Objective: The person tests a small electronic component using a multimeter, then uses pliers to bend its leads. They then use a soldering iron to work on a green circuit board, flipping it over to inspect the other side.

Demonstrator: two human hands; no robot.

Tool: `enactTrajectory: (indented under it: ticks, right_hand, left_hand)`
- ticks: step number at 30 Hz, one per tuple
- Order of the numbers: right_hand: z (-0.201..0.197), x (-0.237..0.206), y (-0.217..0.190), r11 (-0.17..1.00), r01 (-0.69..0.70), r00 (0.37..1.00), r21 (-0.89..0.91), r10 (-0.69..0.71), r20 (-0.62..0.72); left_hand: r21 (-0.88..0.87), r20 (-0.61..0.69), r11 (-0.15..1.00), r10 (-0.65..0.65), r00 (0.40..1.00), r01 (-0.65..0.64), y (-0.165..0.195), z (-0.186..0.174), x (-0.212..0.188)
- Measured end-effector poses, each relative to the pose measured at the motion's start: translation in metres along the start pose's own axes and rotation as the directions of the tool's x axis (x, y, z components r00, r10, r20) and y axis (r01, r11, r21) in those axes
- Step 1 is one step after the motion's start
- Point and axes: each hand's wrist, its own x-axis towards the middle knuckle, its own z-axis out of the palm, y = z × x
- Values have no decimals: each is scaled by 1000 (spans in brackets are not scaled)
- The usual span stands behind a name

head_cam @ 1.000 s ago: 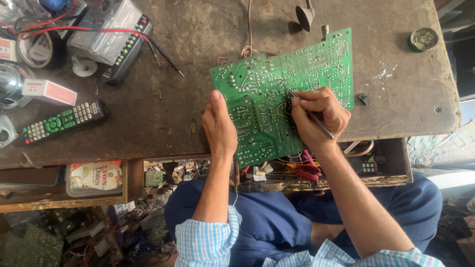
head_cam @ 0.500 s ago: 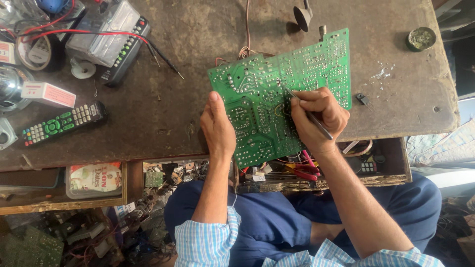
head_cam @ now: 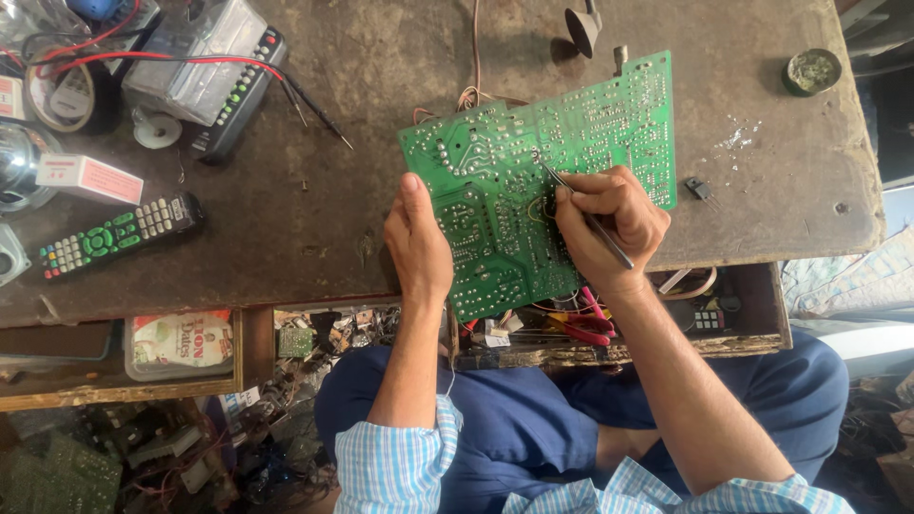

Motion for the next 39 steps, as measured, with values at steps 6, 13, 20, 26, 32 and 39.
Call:
enactTrajectory:
  ticks: [6,13,20,26,32,39]
  right_hand:
    - [-1,0,1,1000,1,1000,-6,-1,13]
    - [-1,1,4,992,-1,999,124,-6,53]
    - [-2,2,-1,1000,17,999,10,-17,45]
    - [-1,0,2,999,-12,1000,50,12,15]
    - [-1,-1,3,998,-16,1000,54,15,15]
    - [-1,-1,1,996,-54,998,73,53,14]
  left_hand:
    - [0,-7,1000,-20,1000,20,-1,1,0]
    - [-28,4,999,32,999,-32,-1,0,0]
    - [1,5,1000,4,1000,-4,3,0,0]
    - [2,2,1000,19,1000,-19,1,0,-1]
    - [-39,12,999,35,999,-34,-2,0,0]
    - [-24,4,999,31,1000,-31,-4,0,0]
